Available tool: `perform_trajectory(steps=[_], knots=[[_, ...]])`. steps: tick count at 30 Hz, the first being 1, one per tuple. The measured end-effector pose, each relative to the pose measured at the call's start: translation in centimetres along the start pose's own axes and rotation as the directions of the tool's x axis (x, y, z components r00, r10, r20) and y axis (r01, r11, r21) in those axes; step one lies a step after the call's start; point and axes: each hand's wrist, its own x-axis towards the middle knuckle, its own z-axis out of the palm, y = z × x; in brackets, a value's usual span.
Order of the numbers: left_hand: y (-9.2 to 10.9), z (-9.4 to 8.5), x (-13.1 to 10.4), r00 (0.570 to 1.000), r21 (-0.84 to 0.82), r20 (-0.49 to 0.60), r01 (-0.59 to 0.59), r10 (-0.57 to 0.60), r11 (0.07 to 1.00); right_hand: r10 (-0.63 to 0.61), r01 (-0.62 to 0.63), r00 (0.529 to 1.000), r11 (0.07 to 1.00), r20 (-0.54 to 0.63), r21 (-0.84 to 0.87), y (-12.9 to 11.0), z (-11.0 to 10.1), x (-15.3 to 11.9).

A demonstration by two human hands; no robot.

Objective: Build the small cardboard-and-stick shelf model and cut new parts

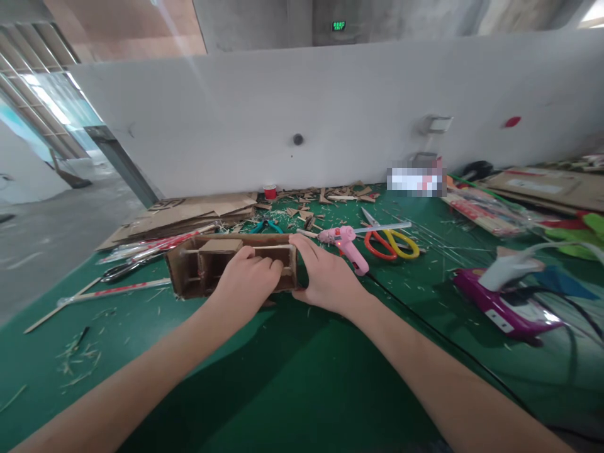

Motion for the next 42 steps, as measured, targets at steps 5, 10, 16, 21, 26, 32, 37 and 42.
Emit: perform_trajectory(steps=[5, 10, 16, 21, 26, 32, 37, 42], knots=[[0.1, 0.0, 0.1, 0.999, 0.011, -0.018, -0.036, 0.036, 0.999, -0.012, 0.012, 1.0, 1.0, 0.006, 0.022, 0.1, 0.0, 0.0], [-0.1, -0.2, 0.3, 0.995, 0.01, -0.015, -0.094, 0.094, 0.996, -0.026, 0.025, 1.0, 0.999, 0.003, 0.033, 0.2, -0.1, 0.0], [-0.6, -0.2, 0.5, 0.994, -0.024, 0.026, -0.103, 0.103, 0.994, -0.063, 0.063, 0.998, 0.998, -0.013, 0.018, 0.3, -0.2, 0.1], [-0.4, -0.1, -0.1, 0.994, 0.018, 0.034, -0.108, 0.108, 0.994, -0.032, 0.032, 0.999, 0.999, -0.016, 0.007, 0.3, -0.1, 0.1], [0.4, 0.0, -0.5, 0.995, 0.111, -0.052, -0.074, 0.08, 0.991, 0.091, -0.089, 0.996, 0.993, -0.024, 0.077, 0.5, -0.4, 0.1], [0.3, 0.7, -0.2, 0.995, 0.148, -0.059, -0.073, 0.082, 0.986, 0.129, -0.128, 0.992, 0.98, 0.002, 0.15, 0.7, -0.7, 0.2], [0.3, 0.6, -0.1, 0.994, 0.134, -0.074, -0.067, 0.077, 0.989, 0.125, -0.123, 0.992, 0.975, 0.004, 0.182, 0.7, -0.5, 0.0], [0.3, 0.3, -0.1, 0.996, 0.134, -0.057, -0.068, 0.076, 0.989, 0.121, -0.122, 0.992, 0.975, 0.016, 0.187, 0.8, -0.6, 0.0]])
